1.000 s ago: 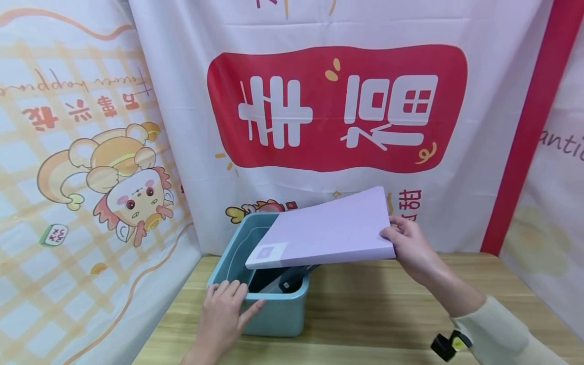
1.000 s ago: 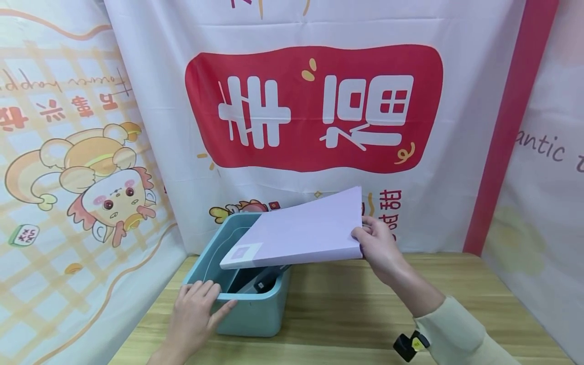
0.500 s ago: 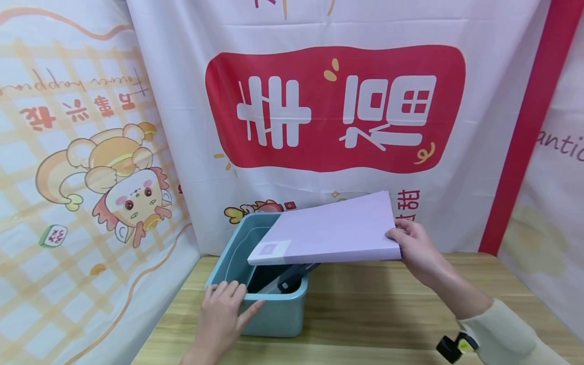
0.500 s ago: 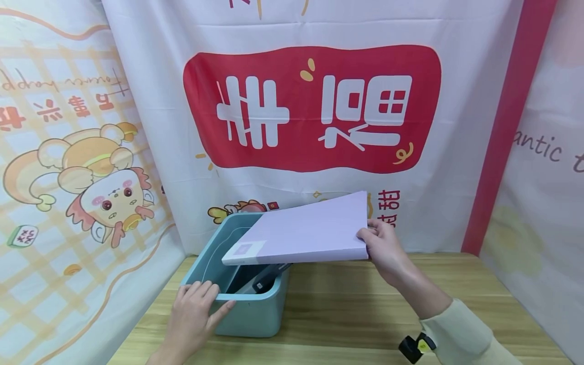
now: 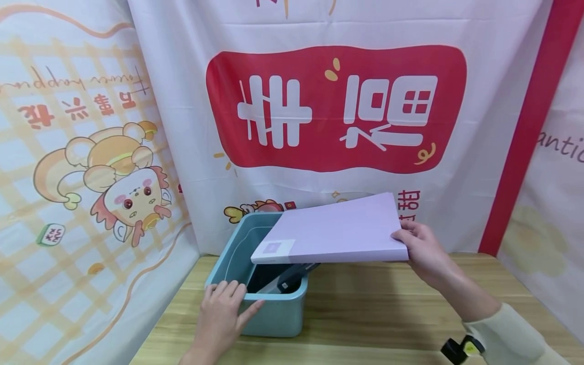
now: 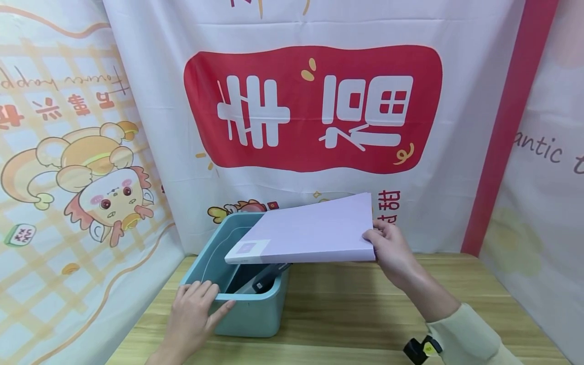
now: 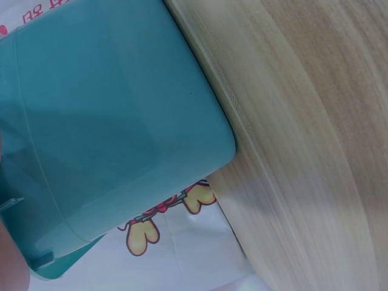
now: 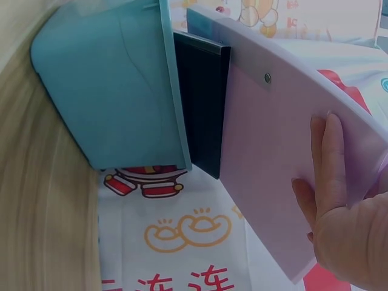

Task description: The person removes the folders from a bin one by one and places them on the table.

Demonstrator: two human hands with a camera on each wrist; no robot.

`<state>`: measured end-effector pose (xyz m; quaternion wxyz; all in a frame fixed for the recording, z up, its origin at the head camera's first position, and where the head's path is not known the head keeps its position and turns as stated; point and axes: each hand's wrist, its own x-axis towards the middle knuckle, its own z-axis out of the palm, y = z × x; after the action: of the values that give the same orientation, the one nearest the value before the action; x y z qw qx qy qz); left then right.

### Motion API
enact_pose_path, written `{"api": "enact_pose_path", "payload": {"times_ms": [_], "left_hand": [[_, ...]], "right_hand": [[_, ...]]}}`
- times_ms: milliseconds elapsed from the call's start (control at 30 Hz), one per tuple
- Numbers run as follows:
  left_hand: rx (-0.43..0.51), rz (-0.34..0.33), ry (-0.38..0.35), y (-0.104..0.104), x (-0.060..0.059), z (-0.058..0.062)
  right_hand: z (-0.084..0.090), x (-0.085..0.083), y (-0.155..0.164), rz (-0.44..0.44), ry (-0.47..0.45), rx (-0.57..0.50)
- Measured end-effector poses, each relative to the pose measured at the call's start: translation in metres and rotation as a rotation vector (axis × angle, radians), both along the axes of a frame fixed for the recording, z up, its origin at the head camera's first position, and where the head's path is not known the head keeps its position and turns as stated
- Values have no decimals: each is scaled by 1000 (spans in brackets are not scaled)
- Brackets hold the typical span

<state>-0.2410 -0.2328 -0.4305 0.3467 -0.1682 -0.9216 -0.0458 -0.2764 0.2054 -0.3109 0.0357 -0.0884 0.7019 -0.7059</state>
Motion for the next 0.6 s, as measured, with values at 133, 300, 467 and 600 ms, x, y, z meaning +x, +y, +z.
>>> {"api": "enact_pose_path", "payload": {"times_ms": [133,300,467,600], "left_hand": [[1,2,3,0,0,0],[0,-3,9,0,0,1],[-3,-3,5,-1,1,1],[-2,-2,-2,0,2,2]], "right_hand": [[1,1,3,3,-12,15],[2,2,7,10,-9,27],[-1,2,12,17,-6,14],[-1,3,19,21,-14,24]]}}
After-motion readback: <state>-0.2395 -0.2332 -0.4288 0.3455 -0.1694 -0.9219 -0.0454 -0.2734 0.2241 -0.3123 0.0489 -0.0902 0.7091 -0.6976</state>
